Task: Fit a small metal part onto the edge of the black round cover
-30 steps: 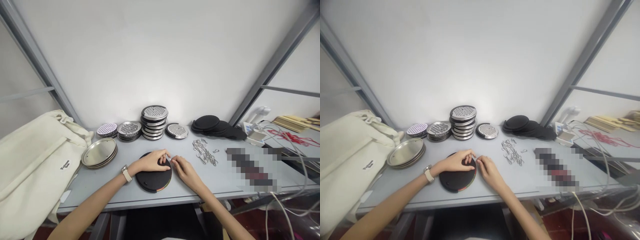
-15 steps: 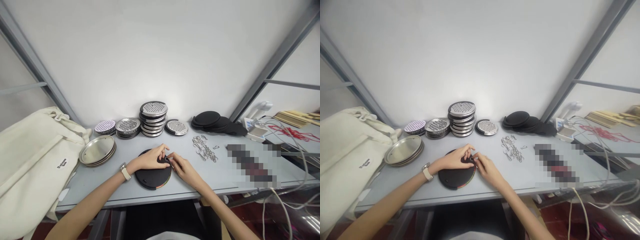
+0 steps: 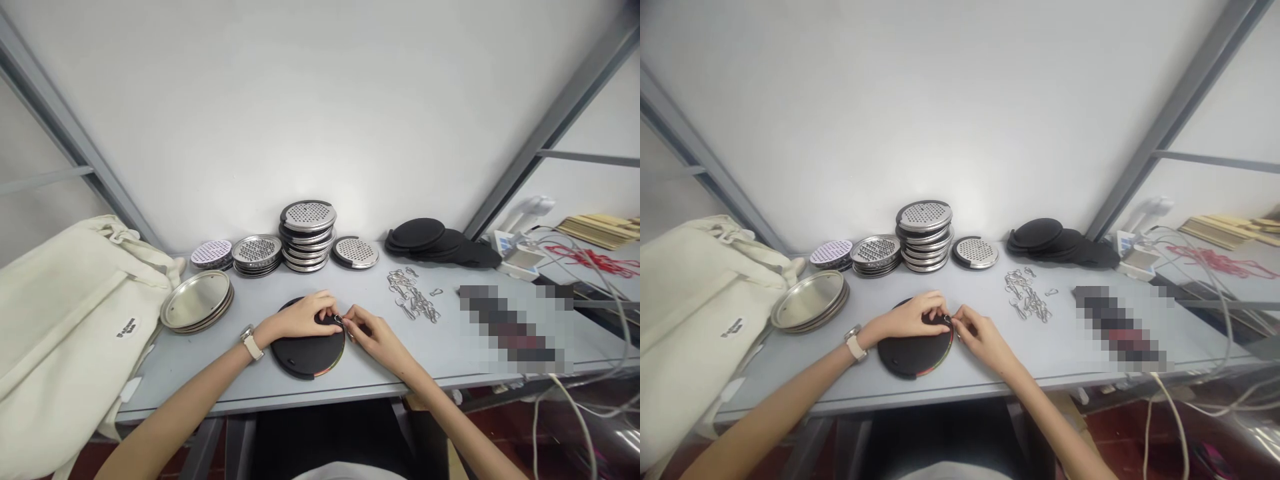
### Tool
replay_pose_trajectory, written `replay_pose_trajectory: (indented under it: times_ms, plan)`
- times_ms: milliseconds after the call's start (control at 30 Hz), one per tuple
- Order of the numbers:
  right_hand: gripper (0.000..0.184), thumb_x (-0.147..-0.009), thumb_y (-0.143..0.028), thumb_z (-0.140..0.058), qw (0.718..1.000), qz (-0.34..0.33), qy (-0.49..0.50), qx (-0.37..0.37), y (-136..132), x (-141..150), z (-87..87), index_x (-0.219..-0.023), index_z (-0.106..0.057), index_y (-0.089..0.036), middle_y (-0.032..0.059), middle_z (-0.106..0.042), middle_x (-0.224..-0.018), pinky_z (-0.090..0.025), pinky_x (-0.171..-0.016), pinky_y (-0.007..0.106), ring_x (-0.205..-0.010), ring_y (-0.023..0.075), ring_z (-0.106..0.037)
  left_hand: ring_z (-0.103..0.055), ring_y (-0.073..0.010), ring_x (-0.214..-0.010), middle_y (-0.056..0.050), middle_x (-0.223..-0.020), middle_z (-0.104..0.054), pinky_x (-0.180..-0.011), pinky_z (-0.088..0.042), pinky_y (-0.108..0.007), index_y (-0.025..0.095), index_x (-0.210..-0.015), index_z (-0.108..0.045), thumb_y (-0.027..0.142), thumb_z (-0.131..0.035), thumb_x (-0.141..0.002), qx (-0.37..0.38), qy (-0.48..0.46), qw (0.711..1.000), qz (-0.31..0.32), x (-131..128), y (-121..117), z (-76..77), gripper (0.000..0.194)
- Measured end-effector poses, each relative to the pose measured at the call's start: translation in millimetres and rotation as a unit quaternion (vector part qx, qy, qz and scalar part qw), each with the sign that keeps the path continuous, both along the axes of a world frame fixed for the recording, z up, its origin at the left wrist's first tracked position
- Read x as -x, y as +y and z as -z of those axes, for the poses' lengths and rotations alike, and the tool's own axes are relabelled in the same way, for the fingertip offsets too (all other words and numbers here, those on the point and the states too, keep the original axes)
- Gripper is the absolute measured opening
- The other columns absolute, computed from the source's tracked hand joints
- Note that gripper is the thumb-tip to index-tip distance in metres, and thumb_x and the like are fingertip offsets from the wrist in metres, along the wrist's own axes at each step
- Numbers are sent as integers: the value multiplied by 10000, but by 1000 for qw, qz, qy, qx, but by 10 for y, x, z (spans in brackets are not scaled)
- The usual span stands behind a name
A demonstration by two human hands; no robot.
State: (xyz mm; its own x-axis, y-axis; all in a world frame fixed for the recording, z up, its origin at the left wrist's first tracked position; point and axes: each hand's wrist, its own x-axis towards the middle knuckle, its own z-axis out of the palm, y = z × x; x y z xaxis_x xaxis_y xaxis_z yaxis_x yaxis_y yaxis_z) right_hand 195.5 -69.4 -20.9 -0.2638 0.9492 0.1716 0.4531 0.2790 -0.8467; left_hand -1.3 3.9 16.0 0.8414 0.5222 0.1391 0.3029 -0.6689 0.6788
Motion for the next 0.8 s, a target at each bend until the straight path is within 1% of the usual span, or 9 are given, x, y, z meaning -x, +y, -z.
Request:
replay_pose_trajectory:
  times_ms: [100, 167, 333, 433, 533, 700, 800]
  plan:
    - [276, -948, -413, -397, 1000, 2, 3, 2, 6, -1, 15, -793, -490, -205, -50, -502, -603, -359, -592, 238, -578, 118, -456, -471, -108, -717, 0, -858, -470, -669, -394, -233, 170, -849, -558, 306, -594, -833, -10, 3, 1000, 11, 4, -7, 5, 141]
    - [267, -950, -400, -398, 1000, 5, 6, 5, 8, 0, 24, -795, -490, -203, -47, -506, -608, -360, -593, 240, -585, 118, -460, -487, -107, -726, -9, -886, -488, -687, -398, -236, 170, -865, -577, 303, -570, -855, -32, 12, 999, 15, 10, -19, 8, 133]
    - [232, -950, -392, -407, 1000, 6, 21, 14, 5, 3, 17, -862, -510, -203, -44, -515, -628, -380, -617, 248, -610, 125, -486, -518, -131, -770, -31, -922, -509, -725, -407, -243, 177, -912, -600, 304, -531, -887, -121, 47, 991, 21, 19, -51, 3, 146]
    - [205, -946, -388, -420, 999, 8, 28, 16, 3, 3, 9, -924, -510, -205, -48, -518, -622, -385, -621, 251, -610, 129, -492, -523, -149, -784, -39, -903, -526, -720, -396, -252, 188, -934, -617, 306, -507, -903, -185, 65, 980, 27, 15, -55, 6, 164]
    - [197, -950, -383, -419, 999, 8, 28, 14, 5, 2, 15, -944, -506, -207, -48, -519, -627, -383, -628, 255, -612, 130, -491, -530, -156, -791, -44, -897, -542, -718, -391, -260, 185, -944, -624, 312, -483, -919, -237, 73, 968, 36, 11, -50, 16, 192]
    - [188, -951, -382, -418, 999, 1, 29, 18, 10, -8, 39, -965, -499, -213, -47, -512, -641, -379, -628, 258, -626, 134, -489, -537, -148, -770, -40, -878, -550, -699, -397, -260, 171, -930, -626, 321, -468, -929, -274, 73, 958, 42, 19, -33, 43, 218]
    - [177, -942, -372, -438, 1000, -7, 28, 8, -8, -26, 50, -1018, -482, -218, -39, -524, -680, -391, -654, 265, -657, 140, -497, -544, -147, -768, -40, -865, -553, -704, -401, -262, 167, -923, -630, 324, -476, -927, -284, 66, 956, 44, 26, -20, 65, 220]
